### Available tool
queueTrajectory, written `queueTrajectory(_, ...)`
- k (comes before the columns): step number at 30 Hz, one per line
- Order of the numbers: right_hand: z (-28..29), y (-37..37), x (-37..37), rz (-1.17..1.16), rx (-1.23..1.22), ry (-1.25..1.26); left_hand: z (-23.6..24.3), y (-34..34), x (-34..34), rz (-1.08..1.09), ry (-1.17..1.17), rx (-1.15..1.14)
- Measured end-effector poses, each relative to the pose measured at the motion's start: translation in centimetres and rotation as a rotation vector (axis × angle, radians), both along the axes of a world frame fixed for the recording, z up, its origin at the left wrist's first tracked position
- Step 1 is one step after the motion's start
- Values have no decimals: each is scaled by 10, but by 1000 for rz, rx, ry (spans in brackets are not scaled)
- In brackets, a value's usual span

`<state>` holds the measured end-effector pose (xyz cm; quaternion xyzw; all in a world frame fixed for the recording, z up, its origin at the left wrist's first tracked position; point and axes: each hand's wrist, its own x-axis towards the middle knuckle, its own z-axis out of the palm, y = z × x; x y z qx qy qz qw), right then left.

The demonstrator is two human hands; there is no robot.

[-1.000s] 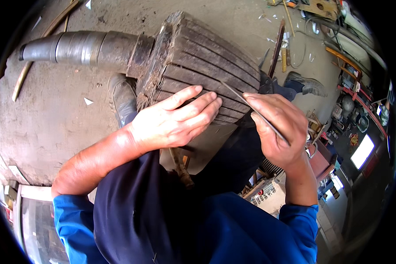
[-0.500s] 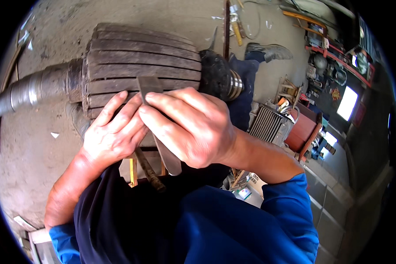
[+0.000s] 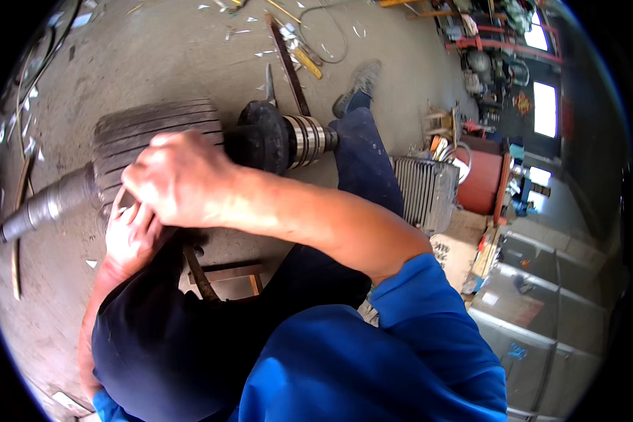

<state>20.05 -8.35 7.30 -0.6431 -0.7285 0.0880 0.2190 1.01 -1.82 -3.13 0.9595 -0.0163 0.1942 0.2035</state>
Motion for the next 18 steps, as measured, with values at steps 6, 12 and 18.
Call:
queueTrajectory(6, -6, 5, -20, 14, -121, 12, -32, 11, -23, 74, 2, 127)
queueTrajectory(12, 16, 16, -2, 56, -259, 42, -28, 26, -42, 75, 38, 224)
queueTrajectory(18, 1, 26, 6, -17, -252, 111, -28, 22, -44, 64, 11, 257)
